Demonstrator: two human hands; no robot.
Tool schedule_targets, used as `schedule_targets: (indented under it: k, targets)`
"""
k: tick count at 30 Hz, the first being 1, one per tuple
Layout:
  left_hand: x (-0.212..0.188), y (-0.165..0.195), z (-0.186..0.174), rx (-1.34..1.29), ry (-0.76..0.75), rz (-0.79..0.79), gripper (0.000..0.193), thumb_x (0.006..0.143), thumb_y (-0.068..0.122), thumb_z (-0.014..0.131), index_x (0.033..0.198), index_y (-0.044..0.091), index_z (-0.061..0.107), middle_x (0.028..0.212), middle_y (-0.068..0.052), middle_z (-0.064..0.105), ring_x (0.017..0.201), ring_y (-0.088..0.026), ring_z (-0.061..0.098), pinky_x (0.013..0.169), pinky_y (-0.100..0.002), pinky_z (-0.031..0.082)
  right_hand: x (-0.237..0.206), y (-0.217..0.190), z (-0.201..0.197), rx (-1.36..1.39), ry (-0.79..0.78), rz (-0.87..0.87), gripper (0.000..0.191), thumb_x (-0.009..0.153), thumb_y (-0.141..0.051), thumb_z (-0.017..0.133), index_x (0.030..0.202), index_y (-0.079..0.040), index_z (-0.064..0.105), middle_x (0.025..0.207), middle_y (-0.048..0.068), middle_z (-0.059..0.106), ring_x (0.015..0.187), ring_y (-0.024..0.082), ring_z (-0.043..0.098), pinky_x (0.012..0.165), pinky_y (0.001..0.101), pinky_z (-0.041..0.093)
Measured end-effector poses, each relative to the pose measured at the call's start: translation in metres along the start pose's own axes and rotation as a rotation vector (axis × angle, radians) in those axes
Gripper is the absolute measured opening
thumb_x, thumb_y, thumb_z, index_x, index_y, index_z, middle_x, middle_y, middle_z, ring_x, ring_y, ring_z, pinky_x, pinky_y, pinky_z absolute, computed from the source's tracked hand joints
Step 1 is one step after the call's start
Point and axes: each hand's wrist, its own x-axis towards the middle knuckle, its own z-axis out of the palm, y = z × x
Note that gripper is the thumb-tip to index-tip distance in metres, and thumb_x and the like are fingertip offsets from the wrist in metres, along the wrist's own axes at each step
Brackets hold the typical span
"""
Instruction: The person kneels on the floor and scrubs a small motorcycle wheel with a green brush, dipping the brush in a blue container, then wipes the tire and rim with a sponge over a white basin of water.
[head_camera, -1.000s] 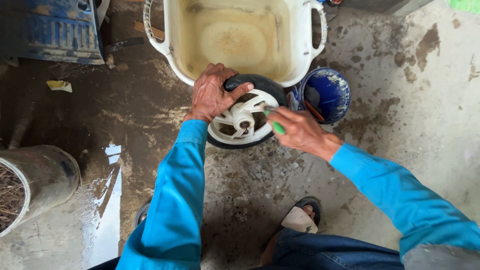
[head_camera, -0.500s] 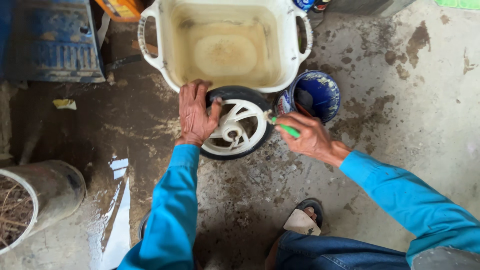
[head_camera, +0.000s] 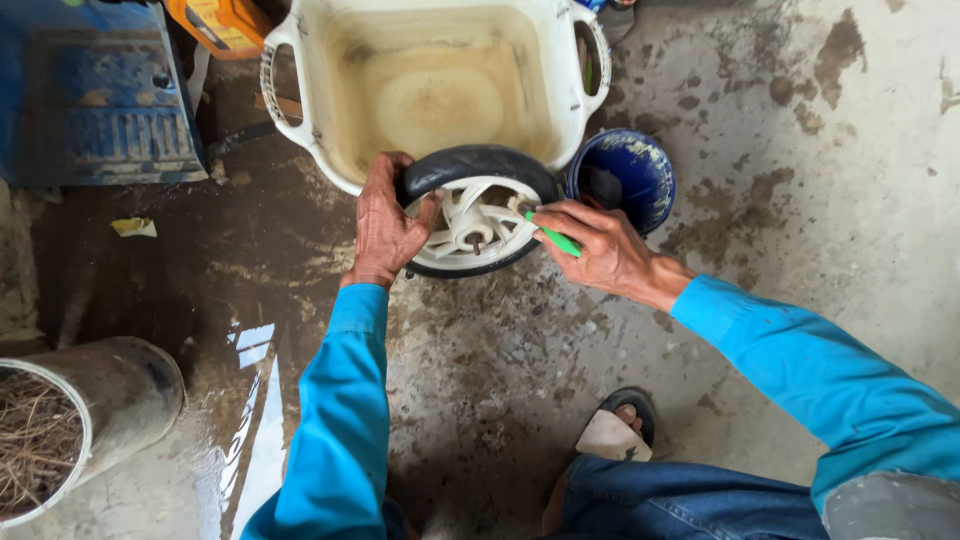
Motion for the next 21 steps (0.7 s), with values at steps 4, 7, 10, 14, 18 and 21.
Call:
schedule_targets:
  k: [4, 7, 10, 14, 18, 21]
  targets:
    - [0.006, 0.002, 0.004, 0.137, 0.02, 0.086, 0.056, 0.082, 0.038, 0.085, 0.116, 0.001, 0.061, 0.104, -0.019, 0.068, 0.096, -0.037, 0.068, 0.084, -0.046, 0.054, 0.013, 0.0, 0.009, 0.036, 0.024, 0.001, 0.021, 0.093, -0.004, 0.075, 0.113, 0.0, 0.069, 0.107, 0.016, 0.072, 0.091, 0.033, 0.074, 0.074, 0.0378, 0.062]
    - [0.008, -0.001, 0.008, 0.216, 0.016, 0.185, 0.053, 0.086, 0.046, 0.083, 0.114, 0.004, 0.066, 0.105, -0.018, 0.07, 0.099, -0.04, 0.067, 0.088, -0.049, 0.052, 0.026, 0.0, 0.03, 0.231, 0.022, 0.189, 0.018, 0.094, -0.003, 0.073, 0.111, 0.0, 0.071, 0.101, 0.015, 0.075, 0.082, 0.023, 0.076, 0.065, 0.0331, 0.062]
    - [0.003, -0.007, 0.01, 0.222, -0.024, 0.124, 0.052, 0.086, 0.048, 0.082, 0.11, 0.005, 0.068, 0.103, -0.017, 0.07, 0.101, -0.04, 0.065, 0.091, -0.049, 0.05, 0.032, 0.009, 0.053, 0.253, -0.05, 0.285, 0.01, 0.095, -0.002, 0.071, 0.105, 0.0, 0.072, 0.091, 0.014, 0.074, 0.074, 0.017, 0.075, 0.06, 0.0316, 0.059]
    - [0.004, -0.016, 0.009, 0.201, -0.037, 0.101, 0.054, 0.085, 0.049, 0.083, 0.11, 0.003, 0.067, 0.103, -0.019, 0.069, 0.1, -0.041, 0.064, 0.089, -0.05, 0.049, 0.015, 0.025, 0.052, 0.439, -0.091, 0.378, 0.008, 0.095, 0.0, 0.068, 0.102, 0.002, 0.071, 0.089, 0.013, 0.07, 0.073, 0.014, 0.068, 0.062, 0.0311, 0.055]
    - [0.007, -0.02, 0.011, 0.195, -0.039, 0.092, 0.055, 0.082, 0.05, 0.085, 0.107, 0.004, 0.068, 0.097, -0.019, 0.069, 0.097, -0.041, 0.063, 0.088, -0.05, 0.048, 0.011, 0.027, 0.047, 0.438, -0.093, 0.559, 0.007, 0.1, -0.003, 0.067, 0.103, 0.001, 0.071, 0.087, 0.011, 0.072, 0.074, 0.014, 0.072, 0.062, 0.0291, 0.058]
    - [0.006, -0.02, 0.011, 0.187, -0.038, 0.115, 0.055, 0.084, 0.05, 0.085, 0.108, 0.003, 0.068, 0.098, -0.019, 0.069, 0.097, -0.041, 0.063, 0.089, -0.05, 0.048, 0.022, 0.018, 0.056, 0.325, -0.059, 0.356, 0.008, 0.096, -0.001, 0.068, 0.103, 0.001, 0.072, 0.097, 0.012, 0.077, 0.075, 0.016, 0.078, 0.059, 0.0288, 0.063]
